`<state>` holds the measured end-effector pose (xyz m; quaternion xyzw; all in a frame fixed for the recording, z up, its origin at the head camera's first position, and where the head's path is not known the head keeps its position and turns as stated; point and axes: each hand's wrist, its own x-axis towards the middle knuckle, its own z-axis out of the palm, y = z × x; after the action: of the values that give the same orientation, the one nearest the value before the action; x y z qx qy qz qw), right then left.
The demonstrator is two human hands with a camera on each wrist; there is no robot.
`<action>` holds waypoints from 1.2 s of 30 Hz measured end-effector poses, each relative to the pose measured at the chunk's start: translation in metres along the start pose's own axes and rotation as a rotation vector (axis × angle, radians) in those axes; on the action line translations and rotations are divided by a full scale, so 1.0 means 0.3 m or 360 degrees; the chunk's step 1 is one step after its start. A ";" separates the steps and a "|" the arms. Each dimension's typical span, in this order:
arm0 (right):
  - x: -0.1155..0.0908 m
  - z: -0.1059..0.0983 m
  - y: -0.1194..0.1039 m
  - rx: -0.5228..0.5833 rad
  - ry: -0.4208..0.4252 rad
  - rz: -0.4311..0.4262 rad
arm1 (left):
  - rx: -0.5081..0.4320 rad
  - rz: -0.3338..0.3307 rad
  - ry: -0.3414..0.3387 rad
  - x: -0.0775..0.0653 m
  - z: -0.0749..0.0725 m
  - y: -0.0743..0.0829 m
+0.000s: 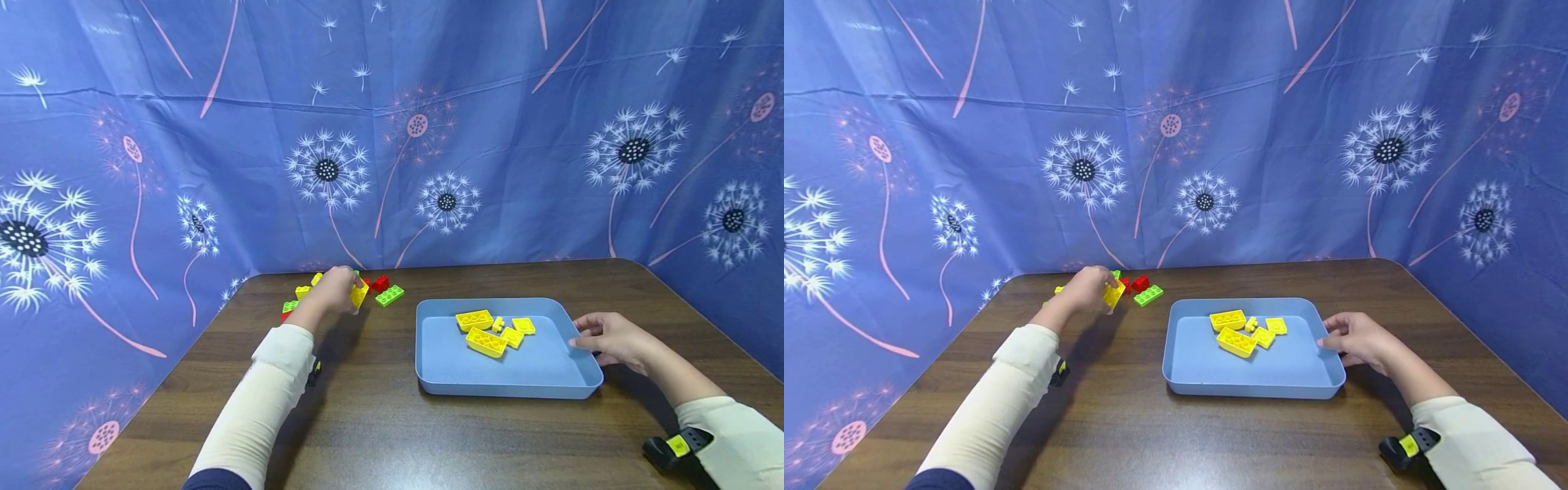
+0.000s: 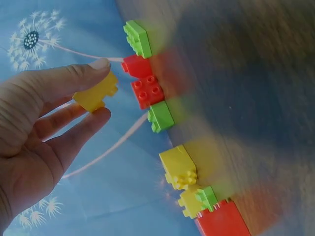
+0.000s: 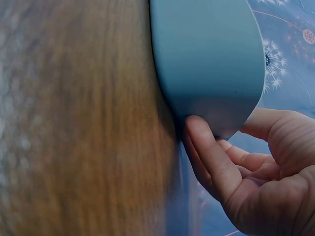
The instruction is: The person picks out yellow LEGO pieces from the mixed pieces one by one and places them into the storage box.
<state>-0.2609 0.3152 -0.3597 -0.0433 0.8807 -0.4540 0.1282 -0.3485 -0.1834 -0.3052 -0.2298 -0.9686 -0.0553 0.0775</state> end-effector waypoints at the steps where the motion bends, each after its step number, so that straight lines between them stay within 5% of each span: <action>1: 0.000 0.000 0.000 -0.0001 0.0000 0.0001 | -0.0007 0.0006 -0.0002 0.001 -0.002 0.007; 14: 0.000 -0.003 0.002 0.0012 -0.0022 0.0011 | -0.0096 0.0110 -0.0021 0.022 -0.005 0.079; 36: -0.001 -0.005 -0.002 0.0040 -0.0026 0.0025 | -0.0021 0.0240 -0.0052 0.073 -0.005 0.216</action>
<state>-0.2612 0.3162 -0.3585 -0.0386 0.8741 -0.4636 0.1395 -0.3382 -0.1167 -0.2953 -0.3035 -0.9493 -0.0518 0.0641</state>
